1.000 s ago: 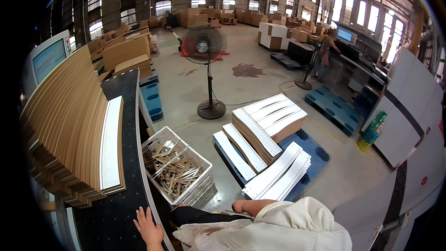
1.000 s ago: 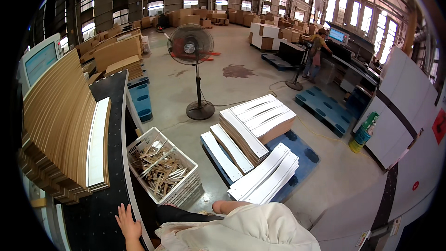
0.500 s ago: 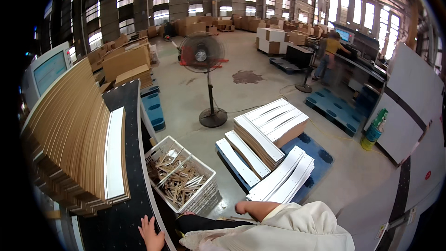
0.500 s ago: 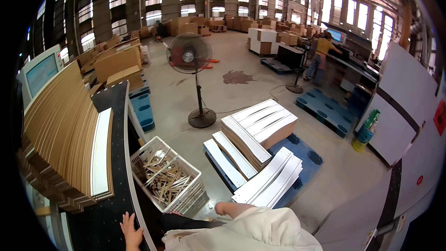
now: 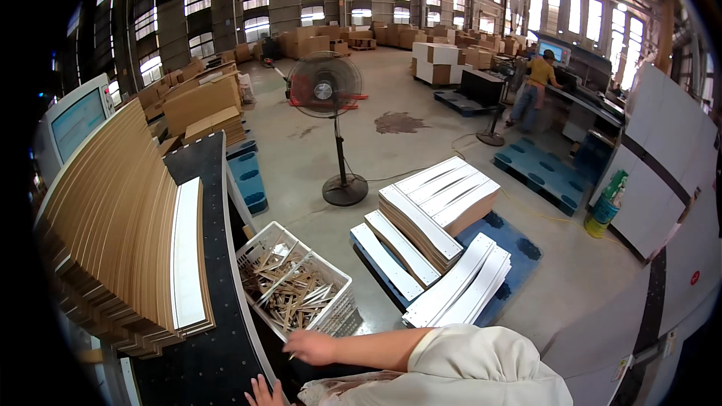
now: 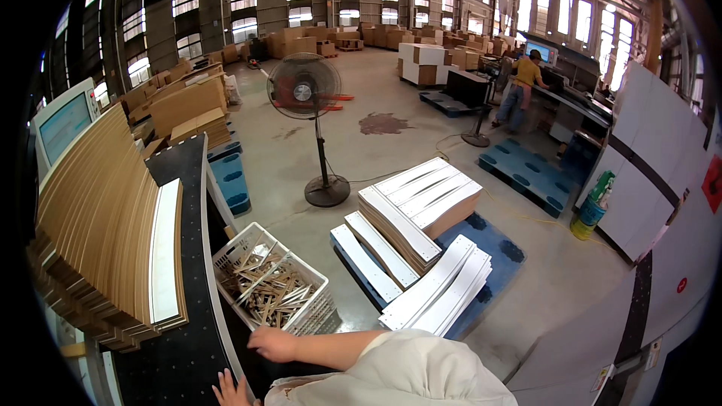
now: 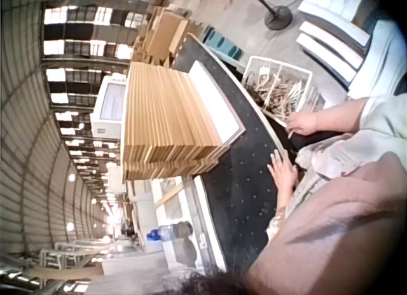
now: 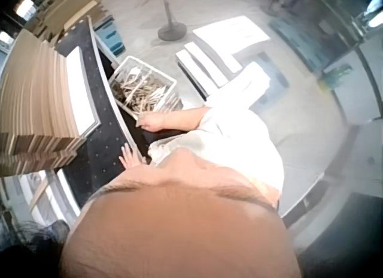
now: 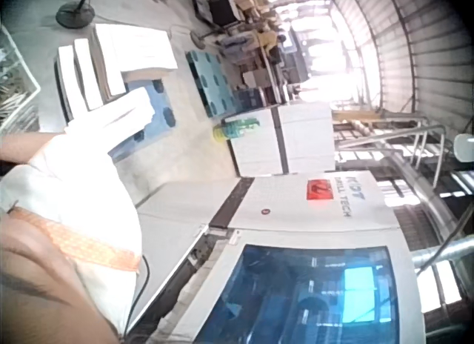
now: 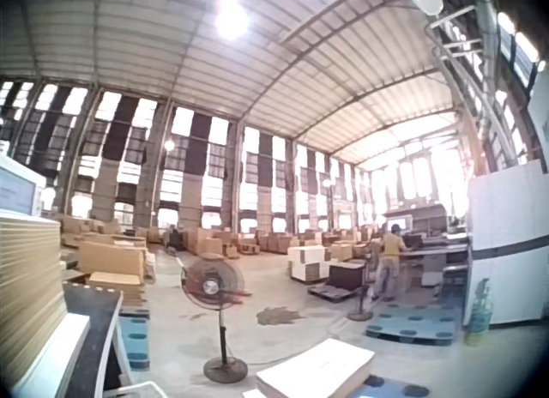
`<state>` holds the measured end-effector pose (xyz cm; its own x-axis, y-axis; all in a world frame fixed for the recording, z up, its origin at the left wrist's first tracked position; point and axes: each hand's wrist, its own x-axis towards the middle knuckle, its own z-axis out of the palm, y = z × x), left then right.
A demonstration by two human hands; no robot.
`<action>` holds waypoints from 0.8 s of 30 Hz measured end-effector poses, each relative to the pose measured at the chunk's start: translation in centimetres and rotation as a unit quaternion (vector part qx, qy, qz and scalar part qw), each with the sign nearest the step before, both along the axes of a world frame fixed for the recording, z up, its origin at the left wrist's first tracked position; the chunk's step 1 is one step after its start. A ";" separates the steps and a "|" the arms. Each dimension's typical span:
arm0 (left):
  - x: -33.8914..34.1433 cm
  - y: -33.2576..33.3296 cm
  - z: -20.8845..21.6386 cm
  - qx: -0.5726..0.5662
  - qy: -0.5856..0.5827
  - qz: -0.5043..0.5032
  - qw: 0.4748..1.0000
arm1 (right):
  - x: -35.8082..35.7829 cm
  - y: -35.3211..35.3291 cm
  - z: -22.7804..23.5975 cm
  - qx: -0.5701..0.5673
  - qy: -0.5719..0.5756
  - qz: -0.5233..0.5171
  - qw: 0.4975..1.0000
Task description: The person uses a thin metal rod to poke through pre-drilled holes in white furniture panels, then moves the panels to a stack.
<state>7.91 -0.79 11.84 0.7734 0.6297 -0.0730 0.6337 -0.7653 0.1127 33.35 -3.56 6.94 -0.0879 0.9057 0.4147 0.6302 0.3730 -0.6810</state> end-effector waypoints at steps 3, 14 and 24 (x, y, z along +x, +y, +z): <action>0.2 -0.1 -1.3 0.040 -0.129 0.042 0.990 | -3.0 1.1 1.5 0.072 -0.084 0.077 0.991; -0.3 0.0 -1.5 0.051 -0.178 0.041 0.982 | -6.2 0.4 0.0 -0.048 -0.125 0.150 0.980; -0.7 1.0 -2.4 0.004 -0.128 0.038 0.991 | -6.2 0.9 -0.6 -0.068 -0.162 0.162 0.971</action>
